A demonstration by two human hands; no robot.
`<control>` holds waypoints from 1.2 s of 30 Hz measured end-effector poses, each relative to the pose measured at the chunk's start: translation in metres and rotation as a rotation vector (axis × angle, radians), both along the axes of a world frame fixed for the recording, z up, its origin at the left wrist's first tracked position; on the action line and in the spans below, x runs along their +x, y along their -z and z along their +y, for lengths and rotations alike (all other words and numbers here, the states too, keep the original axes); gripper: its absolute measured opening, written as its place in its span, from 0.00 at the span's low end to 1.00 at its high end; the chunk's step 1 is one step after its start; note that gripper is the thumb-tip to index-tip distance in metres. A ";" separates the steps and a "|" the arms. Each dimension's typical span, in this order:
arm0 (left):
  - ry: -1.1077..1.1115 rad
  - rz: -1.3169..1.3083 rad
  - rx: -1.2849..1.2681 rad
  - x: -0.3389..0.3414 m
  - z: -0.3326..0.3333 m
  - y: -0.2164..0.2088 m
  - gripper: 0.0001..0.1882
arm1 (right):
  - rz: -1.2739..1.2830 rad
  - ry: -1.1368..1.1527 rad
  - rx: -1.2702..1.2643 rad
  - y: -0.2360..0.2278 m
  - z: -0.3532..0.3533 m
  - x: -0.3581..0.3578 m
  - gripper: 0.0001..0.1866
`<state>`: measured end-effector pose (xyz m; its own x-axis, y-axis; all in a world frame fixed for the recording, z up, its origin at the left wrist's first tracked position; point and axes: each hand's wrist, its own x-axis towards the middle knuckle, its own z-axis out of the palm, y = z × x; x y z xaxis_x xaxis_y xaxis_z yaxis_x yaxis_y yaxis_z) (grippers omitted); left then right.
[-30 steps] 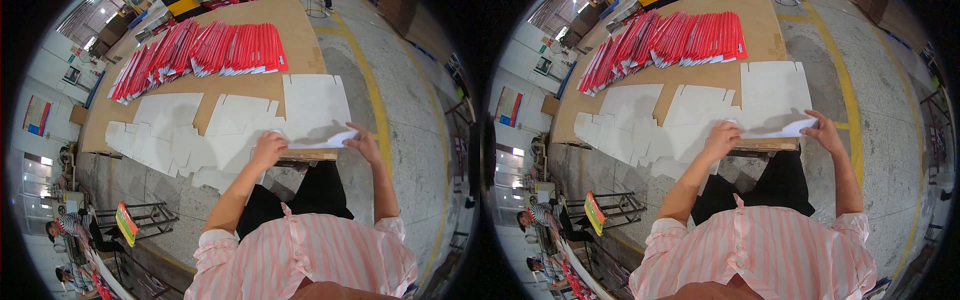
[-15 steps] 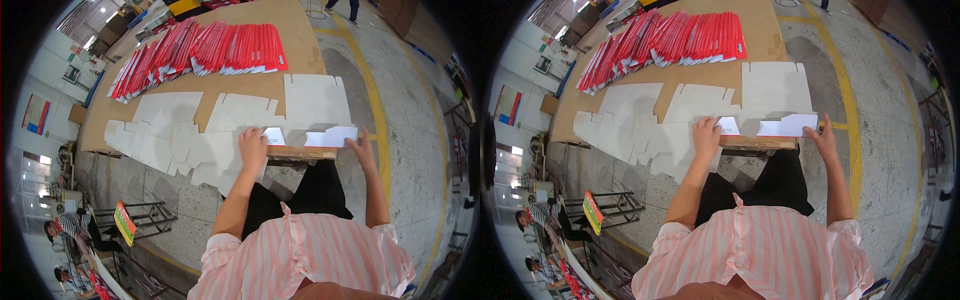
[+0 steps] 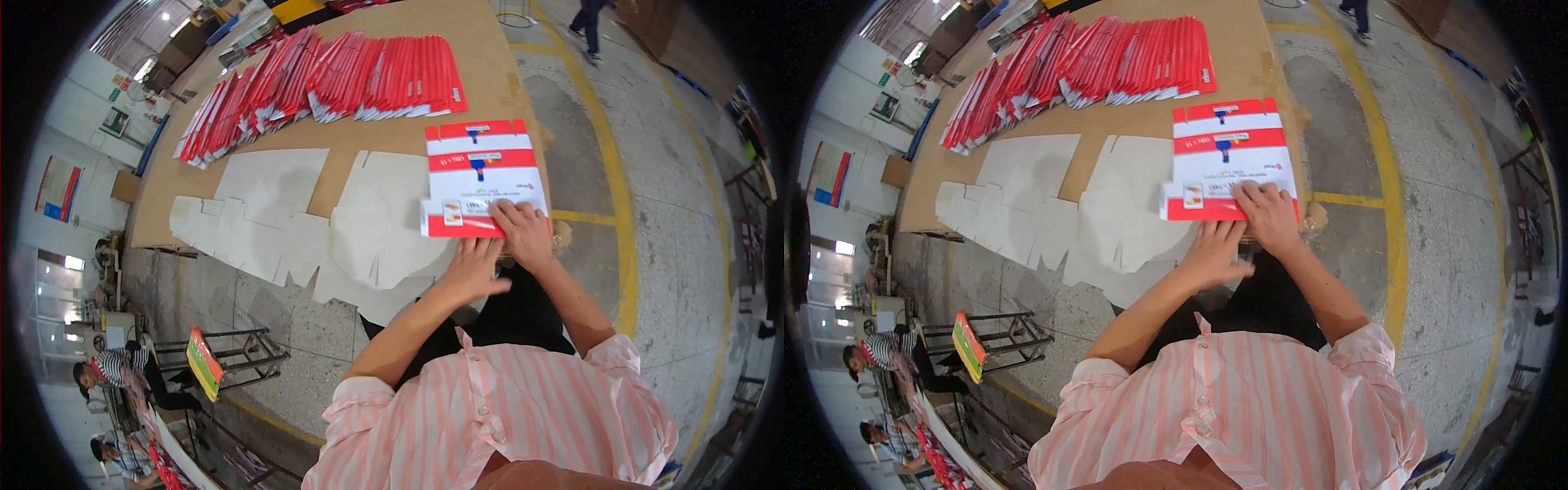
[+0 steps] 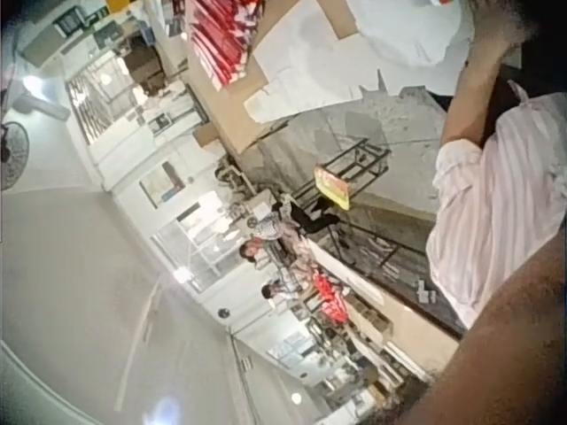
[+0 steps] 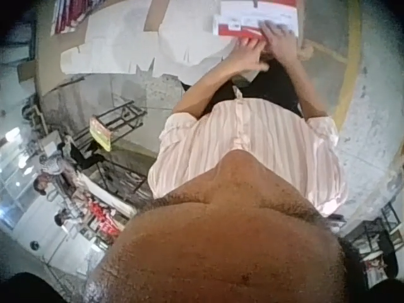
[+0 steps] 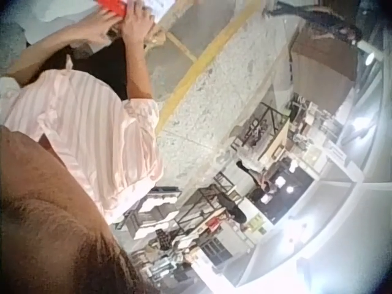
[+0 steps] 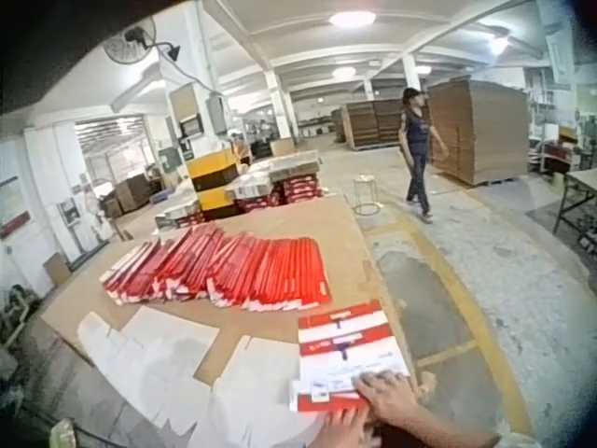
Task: Manually fold and stack printed paper box templates at a workbench.
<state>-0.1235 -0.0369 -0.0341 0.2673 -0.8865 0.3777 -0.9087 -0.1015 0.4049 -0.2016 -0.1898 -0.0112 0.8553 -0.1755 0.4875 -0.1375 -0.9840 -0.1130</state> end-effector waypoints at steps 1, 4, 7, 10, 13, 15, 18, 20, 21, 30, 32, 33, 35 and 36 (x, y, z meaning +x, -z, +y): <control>0.047 -0.126 0.010 0.000 0.017 -0.014 0.24 | 0.027 0.024 0.048 0.001 -0.001 -0.003 0.35; 0.067 -0.111 0.259 0.022 0.042 -0.035 0.18 | -0.025 0.035 0.155 0.003 0.000 -0.005 0.35; -0.029 -0.234 0.360 0.037 0.026 -0.063 0.17 | -0.191 0.016 0.234 0.005 -0.008 -0.011 0.34; -0.283 -0.265 0.035 0.063 0.007 -0.062 0.18 | -0.253 0.041 0.299 0.012 -0.008 -0.012 0.32; -0.410 -0.468 0.145 0.102 0.035 -0.008 0.23 | -0.080 0.015 0.143 0.008 0.002 -0.003 0.30; -0.567 -0.466 0.130 0.124 0.073 0.009 0.24 | -0.021 0.019 0.079 0.007 0.005 0.001 0.29; -0.710 -0.311 0.220 0.122 0.117 -0.005 0.20 | 0.034 0.037 0.008 0.010 0.002 0.001 0.28; -0.764 -0.148 0.297 0.119 0.118 -0.009 0.18 | 0.036 0.047 0.000 0.013 -0.003 -0.004 0.28; -0.725 0.007 0.261 0.120 0.118 -0.014 0.15 | 0.034 0.047 -0.019 0.012 0.000 -0.002 0.28; -0.232 -0.225 -0.002 0.121 0.146 -0.029 0.14 | 0.058 0.103 -0.035 0.016 0.006 -0.017 0.31; -0.151 -0.350 0.184 0.142 0.184 -0.041 0.19 | 0.025 0.087 -0.032 0.014 0.007 -0.013 0.32; -0.153 -0.350 0.190 0.152 0.195 -0.048 0.19 | 0.040 0.079 -0.016 0.011 0.008 -0.013 0.32; -0.355 -0.118 0.144 0.172 0.201 -0.064 0.18 | 0.060 0.063 0.001 0.012 0.008 -0.015 0.32; -0.362 -0.114 0.144 0.178 0.192 -0.066 0.18 | 0.059 0.064 -0.004 0.014 0.006 -0.015 0.32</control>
<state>0.0541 0.1546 0.0317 0.5352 -0.7891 0.3014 -0.8422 -0.4712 0.2619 -0.2170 -0.1836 -0.0248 0.8695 -0.2291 0.4376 -0.2068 -0.9734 -0.0987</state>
